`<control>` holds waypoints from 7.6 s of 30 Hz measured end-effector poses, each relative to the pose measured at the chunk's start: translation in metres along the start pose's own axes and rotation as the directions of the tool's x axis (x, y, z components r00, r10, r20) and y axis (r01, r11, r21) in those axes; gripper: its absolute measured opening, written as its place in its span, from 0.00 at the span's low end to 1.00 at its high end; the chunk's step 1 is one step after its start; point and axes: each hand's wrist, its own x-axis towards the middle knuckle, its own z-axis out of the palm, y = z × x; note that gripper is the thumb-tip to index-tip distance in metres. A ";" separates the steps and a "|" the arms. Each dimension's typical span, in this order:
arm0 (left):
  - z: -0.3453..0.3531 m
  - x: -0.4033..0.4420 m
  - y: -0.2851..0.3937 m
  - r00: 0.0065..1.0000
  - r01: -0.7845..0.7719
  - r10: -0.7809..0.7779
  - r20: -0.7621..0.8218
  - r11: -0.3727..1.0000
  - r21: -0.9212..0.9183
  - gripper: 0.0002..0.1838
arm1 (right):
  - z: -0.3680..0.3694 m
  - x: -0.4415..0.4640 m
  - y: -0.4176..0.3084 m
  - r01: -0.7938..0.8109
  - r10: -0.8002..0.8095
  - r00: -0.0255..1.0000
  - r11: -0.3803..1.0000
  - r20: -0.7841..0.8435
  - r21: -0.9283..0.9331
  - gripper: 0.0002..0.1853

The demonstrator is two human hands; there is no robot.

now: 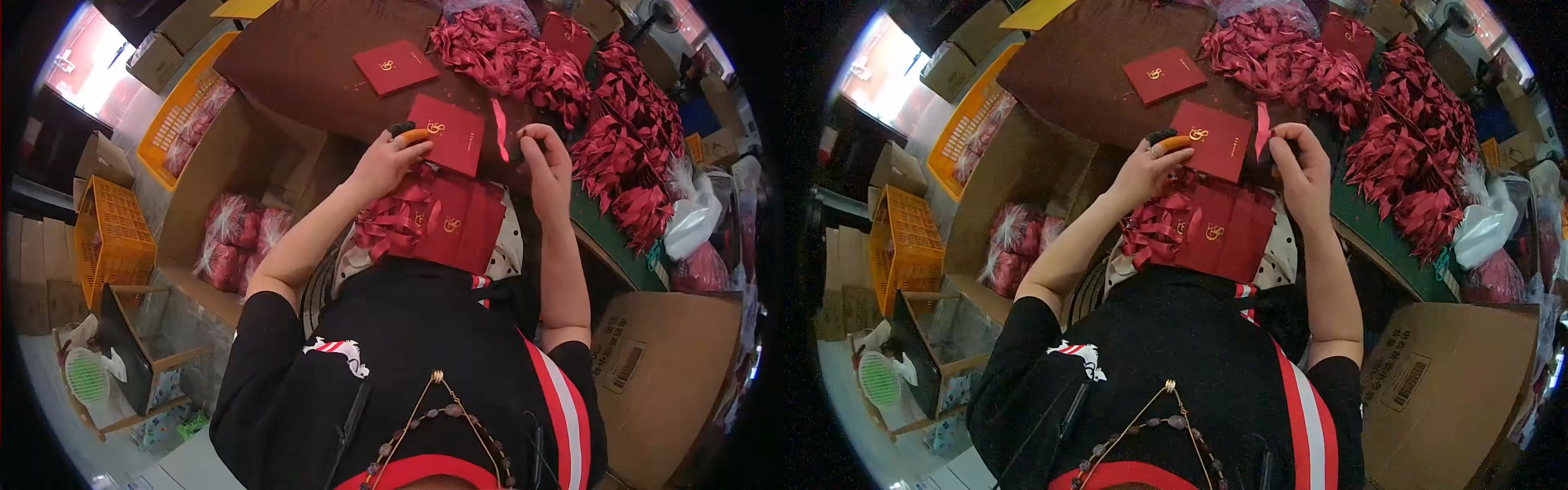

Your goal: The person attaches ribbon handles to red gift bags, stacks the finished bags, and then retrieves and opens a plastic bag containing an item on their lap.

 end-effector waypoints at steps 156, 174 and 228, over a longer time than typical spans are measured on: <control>-0.009 -0.039 0.120 0.854 0.359 -0.387 0.347 0.922 0.144 0.34 | -0.066 -0.127 0.085 -0.398 0.483 0.859 0.419 -0.171 -0.816 0.18; -0.003 -0.042 0.115 0.865 0.379 -0.390 0.317 0.920 0.098 0.32 | -0.077 -0.121 0.117 -0.561 0.696 0.712 0.483 -0.094 -0.673 0.25; 0.003 -0.038 0.105 0.848 0.522 -0.511 0.139 0.766 -0.375 0.06 | 0.049 -0.092 0.082 0.325 -0.134 0.937 0.676 0.323 -0.662 0.07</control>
